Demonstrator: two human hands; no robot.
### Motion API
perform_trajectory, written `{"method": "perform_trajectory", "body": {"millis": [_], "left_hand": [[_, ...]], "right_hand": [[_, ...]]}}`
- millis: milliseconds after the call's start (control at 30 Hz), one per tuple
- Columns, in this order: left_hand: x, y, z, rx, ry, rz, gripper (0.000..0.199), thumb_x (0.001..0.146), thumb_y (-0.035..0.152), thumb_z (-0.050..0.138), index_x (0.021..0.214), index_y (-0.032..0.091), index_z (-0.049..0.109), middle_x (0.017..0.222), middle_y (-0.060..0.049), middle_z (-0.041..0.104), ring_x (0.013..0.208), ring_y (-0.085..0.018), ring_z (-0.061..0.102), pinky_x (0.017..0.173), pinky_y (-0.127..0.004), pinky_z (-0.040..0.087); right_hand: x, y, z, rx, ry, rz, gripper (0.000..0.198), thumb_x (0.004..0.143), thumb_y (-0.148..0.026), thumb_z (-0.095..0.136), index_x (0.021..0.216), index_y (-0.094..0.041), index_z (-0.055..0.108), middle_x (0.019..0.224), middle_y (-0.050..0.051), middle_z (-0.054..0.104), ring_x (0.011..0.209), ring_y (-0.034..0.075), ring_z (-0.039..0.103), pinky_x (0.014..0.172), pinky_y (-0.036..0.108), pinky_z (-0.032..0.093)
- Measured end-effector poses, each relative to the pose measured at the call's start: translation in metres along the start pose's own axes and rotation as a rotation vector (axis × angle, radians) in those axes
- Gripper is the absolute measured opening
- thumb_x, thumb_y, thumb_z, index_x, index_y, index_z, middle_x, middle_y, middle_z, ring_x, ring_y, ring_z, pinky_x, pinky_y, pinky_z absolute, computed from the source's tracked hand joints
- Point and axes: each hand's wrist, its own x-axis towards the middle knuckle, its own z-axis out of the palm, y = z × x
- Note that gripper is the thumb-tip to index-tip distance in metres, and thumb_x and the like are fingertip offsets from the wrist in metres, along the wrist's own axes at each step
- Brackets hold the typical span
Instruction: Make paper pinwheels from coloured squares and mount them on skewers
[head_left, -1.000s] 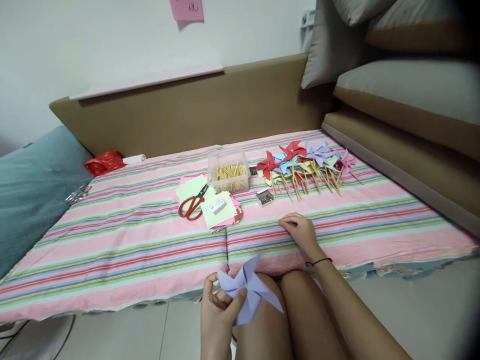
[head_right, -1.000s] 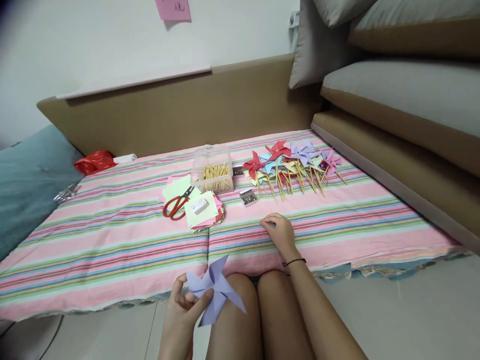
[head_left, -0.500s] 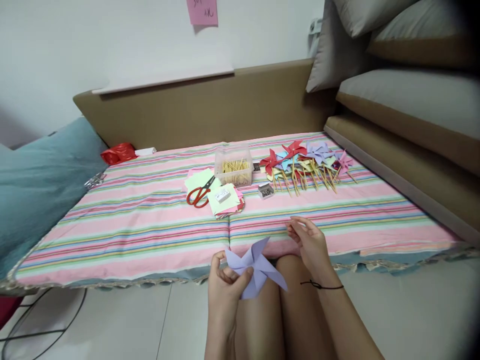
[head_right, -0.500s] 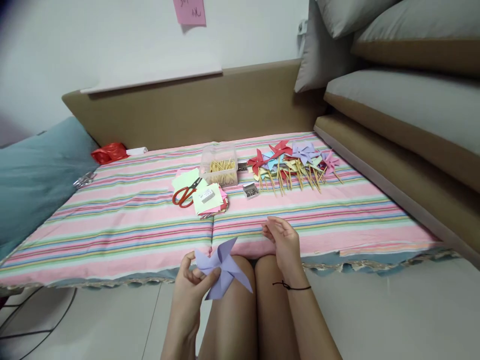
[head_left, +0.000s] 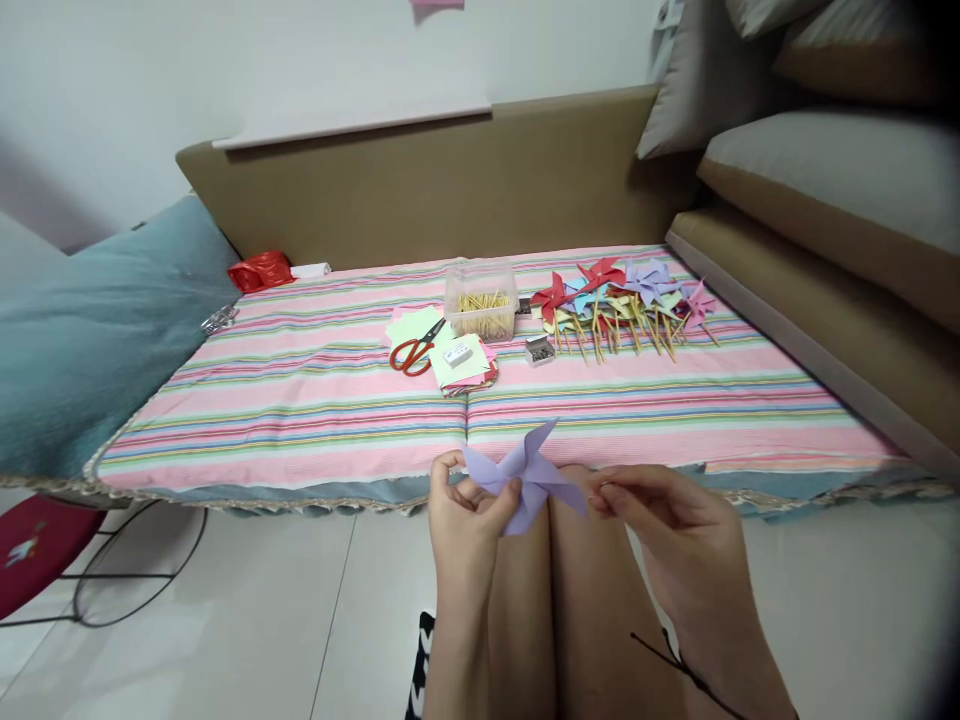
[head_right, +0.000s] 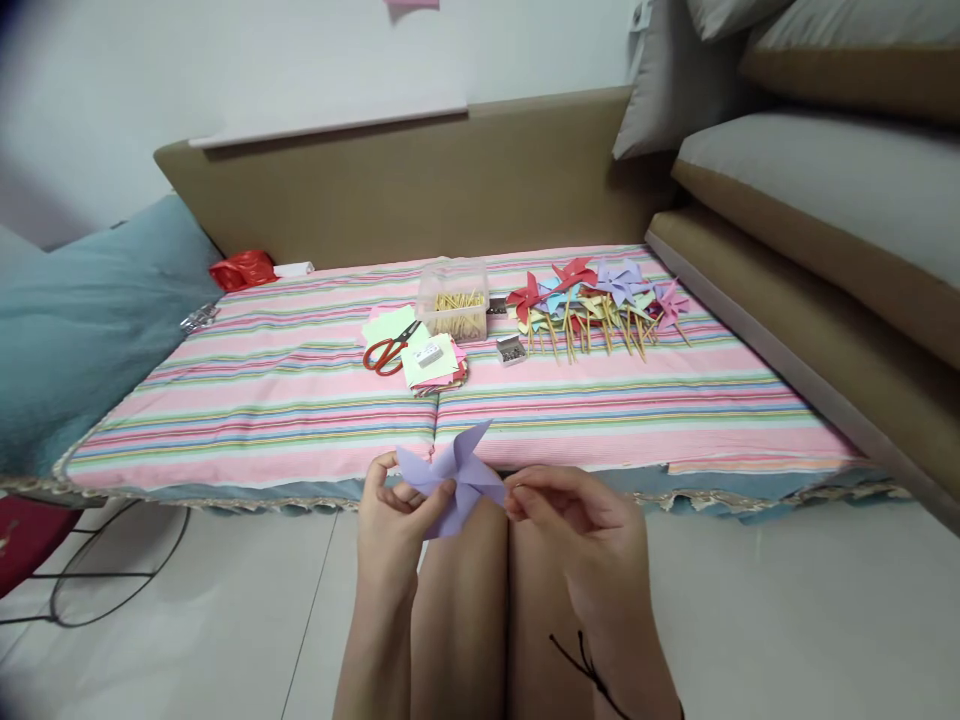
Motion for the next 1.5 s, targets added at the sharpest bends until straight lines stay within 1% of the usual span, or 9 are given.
{"method": "perform_trajectory", "body": {"millis": [100,200,333,533,667,800,1100,1400,1500], "left_hand": [[-0.006,0.004,0.004,-0.006,-0.028,0.017,0.049,0.066,0.019,0.079,0.095,0.023,0.039,0.061,0.004,0.069,0.049,-0.008,0.058,0.055,-0.019,0.046],[-0.012,0.008,0.006,0.008,-0.059,0.027,0.049,0.065,0.019,0.078,0.096,0.023,0.04,0.066,0.002,0.072,0.052,-0.01,0.061,0.055,-0.021,0.049],[-0.018,0.013,0.007,0.001,-0.082,0.027,0.049,0.067,0.016,0.077,0.096,0.024,0.039,0.067,0.003,0.072,0.056,-0.011,0.064,0.059,-0.022,0.051],[-0.022,0.018,0.008,0.002,-0.092,0.055,0.05,0.066,0.013,0.077,0.095,0.025,0.038,0.068,0.004,0.072,0.059,-0.011,0.066,0.061,-0.021,0.052],[-0.024,0.02,0.009,0.004,-0.094,0.074,0.051,0.065,0.012,0.077,0.096,0.025,0.038,0.068,0.003,0.073,0.056,-0.011,0.065,0.057,-0.02,0.051],[-0.028,0.025,0.012,-0.027,-0.09,0.081,0.05,0.065,0.01,0.076,0.094,0.024,0.038,0.068,0.004,0.074,0.059,-0.011,0.067,0.058,-0.019,0.052],[-0.032,0.029,0.017,-0.037,-0.07,0.101,0.049,0.064,0.012,0.077,0.093,0.025,0.039,0.066,0.004,0.073,0.066,-0.018,0.072,0.056,-0.021,0.052],[-0.03,0.029,0.013,0.002,-0.104,0.105,0.05,0.065,0.012,0.077,0.093,0.026,0.039,0.068,0.004,0.074,0.066,-0.017,0.072,0.057,-0.022,0.053],[-0.031,0.029,0.013,0.03,-0.085,0.144,0.048,0.066,0.009,0.076,0.093,0.026,0.039,0.063,0.006,0.071,0.067,-0.017,0.072,0.058,-0.022,0.052]], "right_hand": [[-0.011,-0.003,0.014,-0.121,-0.108,-0.054,0.011,0.08,-0.017,0.071,0.084,-0.027,0.075,0.081,0.0,0.073,0.069,0.012,0.069,0.067,0.023,0.059],[-0.016,0.003,0.018,-0.262,-0.147,-0.107,0.015,0.084,-0.016,0.066,0.087,-0.028,0.074,0.087,0.001,0.072,0.082,0.015,0.069,0.072,0.026,0.058],[-0.019,0.007,0.015,-0.372,-0.11,-0.121,0.014,0.083,-0.016,0.066,0.084,-0.028,0.074,0.087,0.001,0.071,0.081,0.017,0.068,0.069,0.028,0.055],[-0.02,-0.001,0.015,-0.396,-0.099,-0.088,0.011,0.084,-0.017,0.064,0.083,-0.026,0.071,0.081,0.0,0.068,0.078,0.016,0.066,0.068,0.027,0.053],[-0.018,-0.004,0.016,-0.482,-0.13,-0.189,0.015,0.083,-0.012,0.064,0.08,-0.026,0.07,0.084,-0.001,0.067,0.081,0.015,0.062,0.07,0.027,0.049],[-0.015,-0.004,0.016,-0.485,-0.134,-0.278,0.018,0.08,-0.009,0.068,0.078,-0.026,0.07,0.092,0.0,0.06,0.091,0.015,0.058,0.08,0.028,0.046],[-0.014,-0.003,0.015,-0.497,-0.142,-0.235,0.016,0.08,-0.012,0.069,0.075,-0.027,0.071,0.101,0.002,0.056,0.099,0.02,0.053,0.086,0.035,0.043],[-0.015,-0.004,0.018,-0.467,-0.128,-0.193,0.013,0.08,-0.015,0.068,0.075,-0.027,0.071,0.1,0.002,0.057,0.102,0.022,0.054,0.089,0.038,0.043],[-0.015,-0.005,0.019,-0.462,-0.128,-0.18,0.012,0.08,-0.016,0.068,0.075,-0.027,0.071,0.1,0.003,0.058,0.103,0.022,0.055,0.091,0.039,0.043]]}}
